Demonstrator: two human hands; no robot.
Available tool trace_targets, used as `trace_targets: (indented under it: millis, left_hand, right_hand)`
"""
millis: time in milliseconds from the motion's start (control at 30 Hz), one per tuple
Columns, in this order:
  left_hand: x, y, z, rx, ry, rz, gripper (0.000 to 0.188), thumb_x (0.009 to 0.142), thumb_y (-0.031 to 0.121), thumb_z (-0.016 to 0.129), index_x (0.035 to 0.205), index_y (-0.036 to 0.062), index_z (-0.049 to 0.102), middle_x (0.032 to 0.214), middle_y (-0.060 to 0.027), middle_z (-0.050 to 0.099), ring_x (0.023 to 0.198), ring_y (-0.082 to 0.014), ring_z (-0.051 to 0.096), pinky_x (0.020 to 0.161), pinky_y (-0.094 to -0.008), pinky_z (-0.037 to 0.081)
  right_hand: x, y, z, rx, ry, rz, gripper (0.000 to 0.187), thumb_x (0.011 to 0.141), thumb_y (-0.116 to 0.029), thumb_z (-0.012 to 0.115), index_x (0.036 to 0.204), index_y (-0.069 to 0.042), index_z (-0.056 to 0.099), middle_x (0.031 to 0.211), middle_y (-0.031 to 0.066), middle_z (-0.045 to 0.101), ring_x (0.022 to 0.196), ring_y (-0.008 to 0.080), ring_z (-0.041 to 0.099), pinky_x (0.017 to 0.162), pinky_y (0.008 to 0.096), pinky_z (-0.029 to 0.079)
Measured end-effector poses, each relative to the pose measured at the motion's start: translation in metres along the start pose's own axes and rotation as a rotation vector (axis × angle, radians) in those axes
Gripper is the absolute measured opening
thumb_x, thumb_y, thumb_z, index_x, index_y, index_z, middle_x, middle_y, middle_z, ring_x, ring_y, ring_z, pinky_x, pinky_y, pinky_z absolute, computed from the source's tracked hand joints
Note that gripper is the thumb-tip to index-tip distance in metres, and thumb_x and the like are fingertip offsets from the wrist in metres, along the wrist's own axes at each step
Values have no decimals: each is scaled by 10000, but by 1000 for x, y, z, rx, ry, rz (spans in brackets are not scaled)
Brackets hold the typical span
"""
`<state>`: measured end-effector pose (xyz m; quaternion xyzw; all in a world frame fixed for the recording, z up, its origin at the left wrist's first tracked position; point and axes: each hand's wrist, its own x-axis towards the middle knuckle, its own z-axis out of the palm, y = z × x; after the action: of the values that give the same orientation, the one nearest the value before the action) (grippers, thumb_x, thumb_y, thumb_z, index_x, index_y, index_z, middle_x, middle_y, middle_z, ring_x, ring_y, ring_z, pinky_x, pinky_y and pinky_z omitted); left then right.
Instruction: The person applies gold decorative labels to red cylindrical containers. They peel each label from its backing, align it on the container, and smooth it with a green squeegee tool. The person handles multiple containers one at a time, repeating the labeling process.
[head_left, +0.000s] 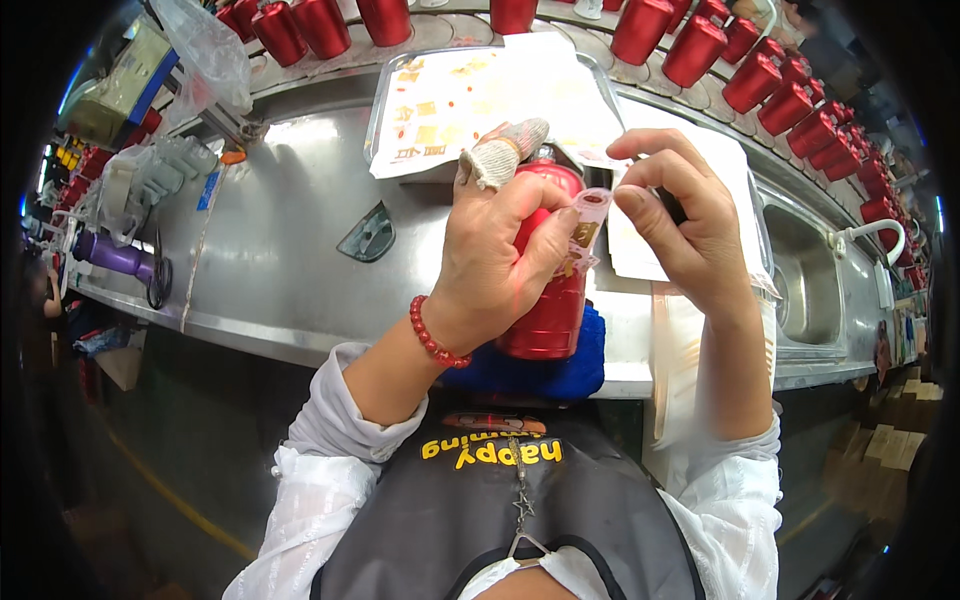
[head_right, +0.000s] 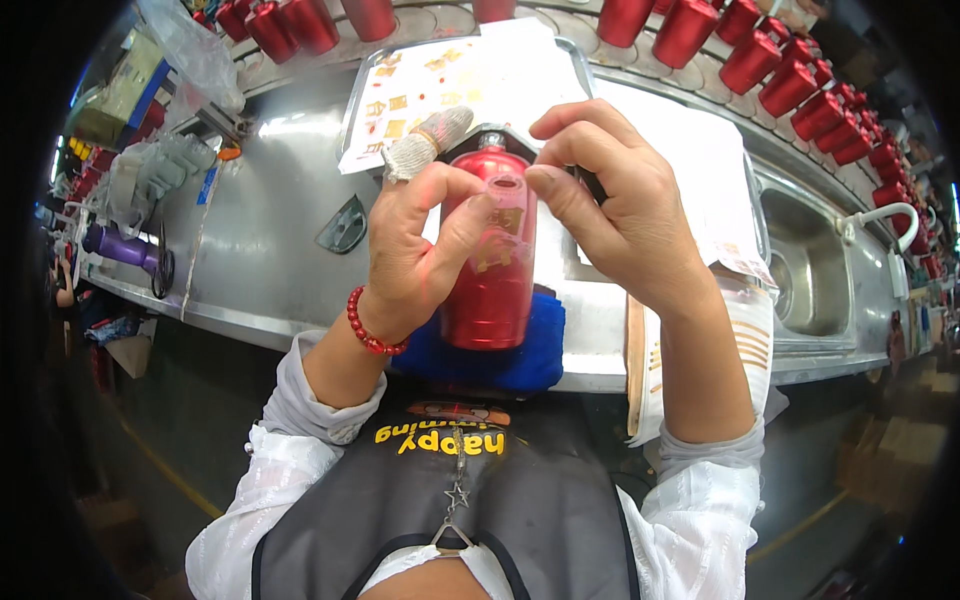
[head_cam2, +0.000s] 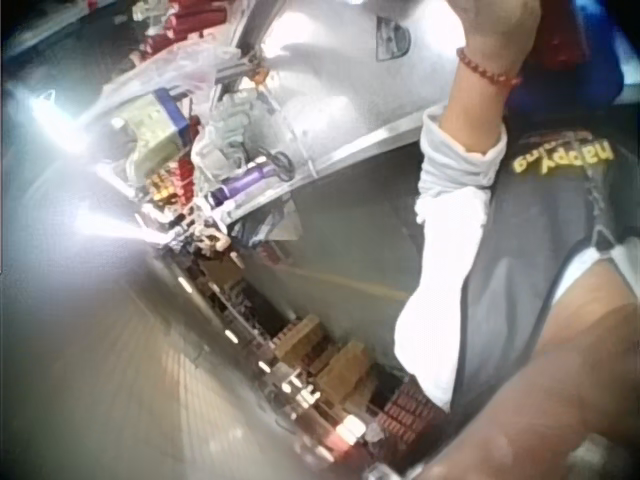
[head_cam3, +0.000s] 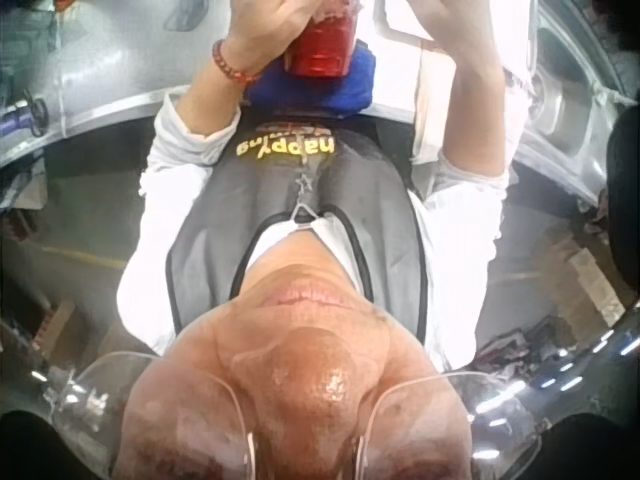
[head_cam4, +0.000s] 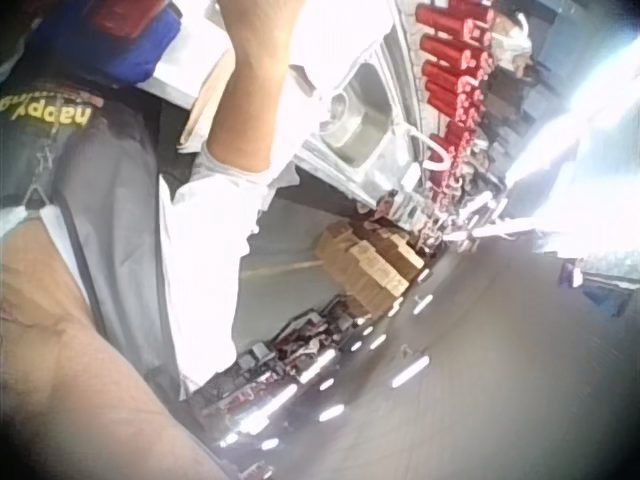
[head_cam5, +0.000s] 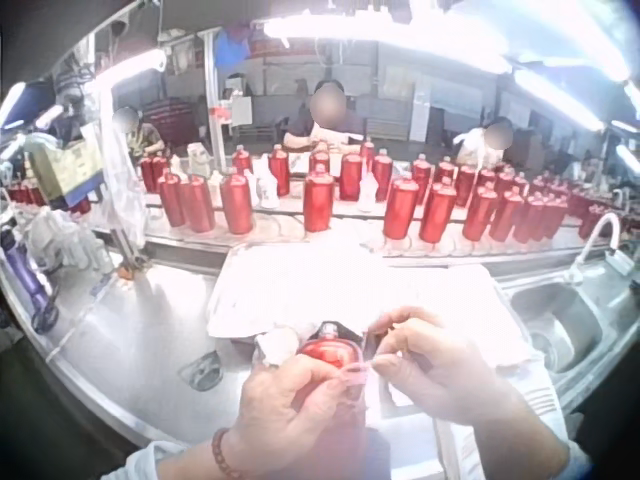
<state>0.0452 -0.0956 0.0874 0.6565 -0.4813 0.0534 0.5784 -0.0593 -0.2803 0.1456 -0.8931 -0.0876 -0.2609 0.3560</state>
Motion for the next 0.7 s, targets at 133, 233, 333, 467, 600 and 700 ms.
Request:
trace_targets:
  millis: [133, 233, 333, 467, 600, 700]
  left_hand:
    - [9, 1, -1, 74, 9, 174, 116, 891, 129, 690, 980, 59, 667, 1232, -277, 602, 1211, -469, 518, 1098, -504, 336]
    - [11, 11, 0, 92, -27, 128, 111, 890, 138, 692, 970, 64, 671, 1198, -261, 610, 1210, -470, 517, 1088, -500, 341]
    - [10, 10, 3, 82, -23, 154, 212, 905, 156, 685, 1087, 50, 663, 1177, -233, 613, 1171, -436, 538, 1066, -489, 364]
    - [-13, 10, -7, 52, -108, -1, 559, 893, 227, 726, 1368, -5, 546, 1331, -237, 574, 1252, -384, 536, 1079, -442, 402]
    - [-57, -6, -24, 68, -241, -6, 1026, 869, 493, 762, 1542, -92, 254, 1510, -281, 434, 1419, -399, 419, 1181, -445, 305]
    - [-82, 0, -16, 141, -328, -58, 1155, 827, 477, 804, 1570, -98, 132, 1509, -273, 432, 1415, -434, 406, 1197, -520, 249]
  right_hand:
    - [-7, 5, -4, 51, -49, -27, 320, 904, -173, 749, 1168, -17, 657, 1243, 97, 608, 1027, 147, 581, 752, 244, 461]
    - [-10, 5, 3, 130, -78, 8, 252, 856, -104, 791, 1064, -16, 681, 1262, 85, 599, 928, 89, 568, 693, 217, 455]
    - [-13, 6, -3, 92, -41, -4, 146, 887, -75, 759, 934, -2, 642, 1245, 101, 610, 937, 103, 578, 717, 237, 472]
    - [-19, 33, -46, -36, 70, 3, 98, 945, -63, 689, 931, -4, 612, 1220, 117, 639, 1092, 194, 613, 927, 305, 485]
    - [-35, 117, -103, -13, 96, 258, 165, 990, -133, 674, 958, 11, 600, 1221, 83, 618, 1025, 130, 569, 910, 264, 466]
    - [-60, 217, -122, -303, 80, 362, 210, 962, -203, 699, 983, -1, 650, 1131, 90, 630, 997, 185, 600, 895, 297, 472]
